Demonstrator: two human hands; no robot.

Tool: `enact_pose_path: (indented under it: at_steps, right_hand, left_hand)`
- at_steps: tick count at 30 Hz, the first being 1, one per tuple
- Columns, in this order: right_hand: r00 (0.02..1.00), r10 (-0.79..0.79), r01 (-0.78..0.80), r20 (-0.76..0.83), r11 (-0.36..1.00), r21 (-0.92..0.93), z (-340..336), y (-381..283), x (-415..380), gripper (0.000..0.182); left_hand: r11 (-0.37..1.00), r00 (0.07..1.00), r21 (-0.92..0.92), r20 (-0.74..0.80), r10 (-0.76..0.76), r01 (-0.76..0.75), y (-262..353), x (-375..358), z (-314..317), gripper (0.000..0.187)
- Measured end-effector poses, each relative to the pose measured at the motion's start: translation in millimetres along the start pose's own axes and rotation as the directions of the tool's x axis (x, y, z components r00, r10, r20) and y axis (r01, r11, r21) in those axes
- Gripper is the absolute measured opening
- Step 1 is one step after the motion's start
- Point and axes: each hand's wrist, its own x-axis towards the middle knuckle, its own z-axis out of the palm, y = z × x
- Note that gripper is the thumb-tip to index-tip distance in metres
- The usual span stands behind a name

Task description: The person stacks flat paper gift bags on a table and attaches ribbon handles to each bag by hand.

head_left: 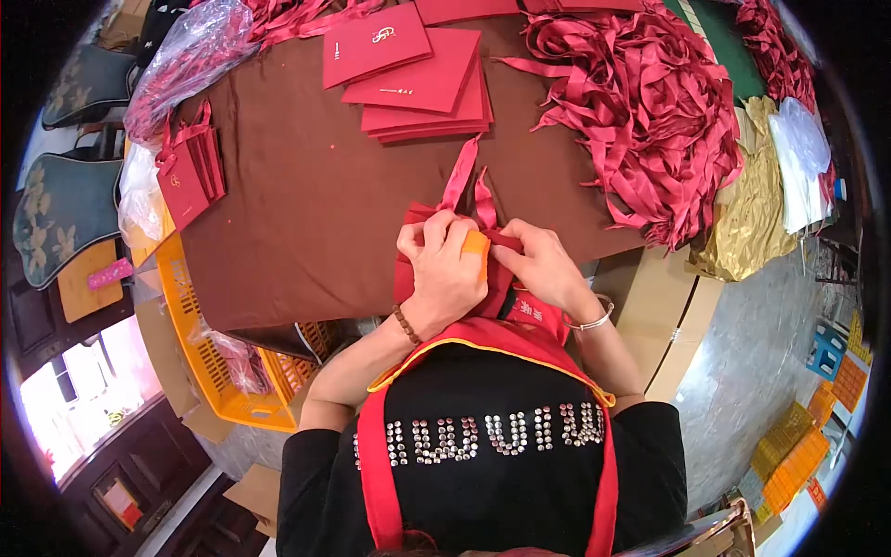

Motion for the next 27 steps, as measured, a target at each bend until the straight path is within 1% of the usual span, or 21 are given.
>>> enact_pose_path:
  at_steps: [1,2,4,8,10,13,14,16,17,19,23,25,26,27]
  right_hand:
    - [0.995,-0.076,0.077,-0.068,0.997,0.004,3,4,-1,0.020]
    - [0.995,-0.076,0.077,-0.068,0.997,0.004,7,5,-4,0.020]
    - [0.929,-0.280,0.246,-0.240,0.955,-0.164,15,6,-8,0.019]
    - [0.927,-0.296,0.271,-0.232,0.953,-0.134,15,12,-8,0.018]
    - [0.946,-0.243,0.220,-0.216,0.968,-0.124,12,9,-8,0.017]
    - [0.958,-0.208,0.183,-0.197,0.973,-0.137,9,4,-11,0.017]
    - [0.958,-0.210,0.185,-0.196,0.973,-0.136,9,5,-12,0.017]
    - [0.940,-0.272,0.227,-0.205,0.949,-0.221,8,7,-14,0.018]
    - [0.941,-0.270,0.224,-0.205,0.949,-0.221,8,8,-13,0.018]
    - [0.945,-0.292,0.275,-0.150,0.953,-0.127,7,10,-10,0.020]
    - [0.956,-0.254,0.246,-0.146,0.967,-0.072,8,10,-9,0.020]
    - [0.953,-0.250,0.240,-0.170,0.968,-0.076,10,13,-9,0.021]
    - [0.953,-0.249,0.240,-0.169,0.968,-0.076,9,13,-9,0.021]
    - [0.954,-0.257,0.251,-0.155,0.966,-0.057,9,12,-10,0.021]
  left_hand:
    - [1.000,0.998,-0.009,-0.056,0.019,-0.020,-2,-1,2,0.020]
    - [1.000,0.998,-0.009,-0.056,0.019,-0.020,-1,-3,3,0.020]
    - [1.000,0.998,-0.007,-0.059,-0.008,0.008,0,-5,3,0.021]
    - [1.000,0.998,-0.010,-0.058,-0.008,0.008,2,-7,6,0.023]
    - [1.000,0.999,-0.026,-0.049,-0.009,0.008,4,-6,7,0.023]
    - [0.999,0.998,-0.031,-0.055,-0.020,0.019,4,-7,7,0.024]
    - [0.999,0.998,-0.029,-0.055,-0.021,0.019,3,-8,7,0.024]
    - [0.999,0.998,-0.026,-0.064,-0.024,0.022,3,-8,8,0.023]
    - [0.999,0.998,-0.028,-0.062,-0.024,0.022,3,-9,8,0.023]
    - [0.999,0.996,-0.019,-0.075,-0.037,0.036,4,-8,7,0.022]
    - [1.000,0.995,0.001,-0.100,-0.025,0.026,2,-9,4,0.022]
    - [0.998,0.998,0.059,-0.051,0.031,-0.028,0,-10,-5,0.021]
    - [0.998,0.998,0.060,-0.051,0.031,-0.028,-3,-11,-8,0.021]
    - [1.000,1.000,-0.002,-0.012,0.011,-0.011,-8,-12,-10,0.020]
